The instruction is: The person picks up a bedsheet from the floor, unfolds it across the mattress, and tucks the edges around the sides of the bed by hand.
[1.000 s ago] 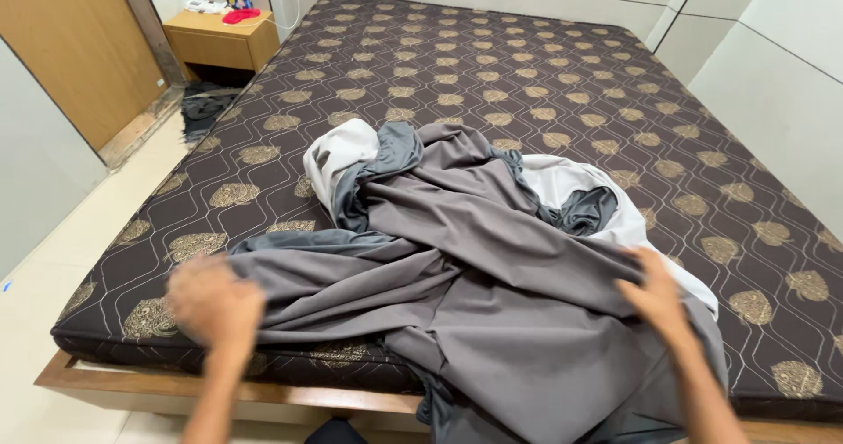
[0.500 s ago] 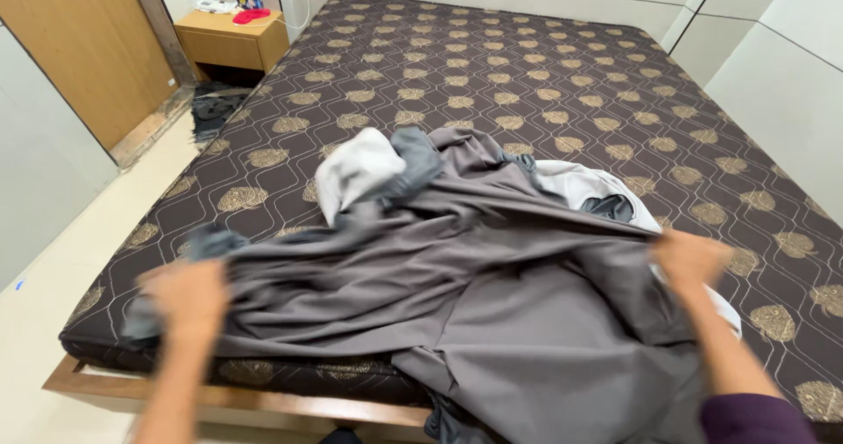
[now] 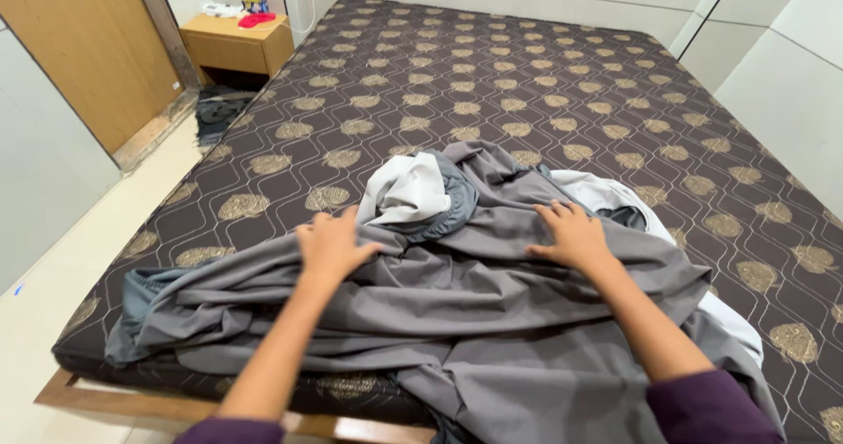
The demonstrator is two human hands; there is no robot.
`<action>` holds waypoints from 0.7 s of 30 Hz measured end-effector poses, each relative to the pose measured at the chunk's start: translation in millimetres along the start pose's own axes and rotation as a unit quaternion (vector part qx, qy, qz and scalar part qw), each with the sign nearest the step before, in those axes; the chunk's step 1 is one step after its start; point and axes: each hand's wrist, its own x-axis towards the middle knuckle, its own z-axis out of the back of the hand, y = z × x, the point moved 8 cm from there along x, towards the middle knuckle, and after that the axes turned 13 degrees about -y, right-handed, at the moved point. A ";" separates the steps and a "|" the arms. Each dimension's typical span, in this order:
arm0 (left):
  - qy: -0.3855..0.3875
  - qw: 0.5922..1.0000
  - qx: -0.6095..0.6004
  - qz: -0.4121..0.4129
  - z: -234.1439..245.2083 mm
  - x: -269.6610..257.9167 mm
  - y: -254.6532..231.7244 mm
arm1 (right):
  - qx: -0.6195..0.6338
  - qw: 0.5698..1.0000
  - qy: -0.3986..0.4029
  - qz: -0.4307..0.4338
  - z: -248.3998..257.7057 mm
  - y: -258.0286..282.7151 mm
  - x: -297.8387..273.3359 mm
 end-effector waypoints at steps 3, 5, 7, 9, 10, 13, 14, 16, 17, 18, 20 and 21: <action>0.016 0.999 0.023 -0.030 -21.2 18.3 -38.0 | -0.128 0.984 0.120 -0.044 -28.8 -21.1 -1.3; 0.029 0.996 0.057 -0.062 -52.6 28.5 -44.0 | -0.122 0.958 0.234 -0.113 -62.4 -42.5 -24.2; 0.113 0.992 0.015 -0.050 -106.6 41.1 -43.4 | -0.066 0.944 0.294 -0.137 -93.4 -54.8 -49.7; 0.109 0.992 0.033 -0.052 -145.3 65.8 -39.9 | -0.068 0.952 0.280 -0.105 -118.9 -52.9 -63.9; 0.102 0.992 0.053 -0.053 -156.7 77.7 -34.7 | -0.068 0.960 0.261 -0.071 -129.1 -49.2 -62.9; 0.123 0.990 0.002 0.065 -154.0 135.6 -2.8 | -0.072 0.962 0.251 -0.080 -144.4 -47.9 -59.7; -0.009 0.983 -0.094 0.157 -122.0 161.7 21.3 | -0.071 0.962 0.251 -0.081 -140.8 -47.5 -56.0; -0.245 0.893 -0.243 0.288 -54.3 207.4 76.9 | -0.041 0.952 0.281 -0.117 -125.6 -52.3 -51.6; -0.240 0.879 -0.281 0.302 -37.4 223.1 100.4 | -0.040 0.951 0.281 -0.121 -113.0 -53.0 -49.1; -0.409 0.852 -0.317 0.081 13.0 230.5 95.7 | 0.103 0.956 0.252 -0.105 -96.8 -42.3 -44.2; -0.386 0.892 -0.237 -0.005 42.8 243.9 98.4 | 0.274 0.933 0.206 -0.114 -63.7 -37.3 -37.7; -0.387 0.891 -0.238 -0.008 49.7 238.2 92.8 | 0.304 0.922 0.194 -0.141 -51.7 -46.9 -36.8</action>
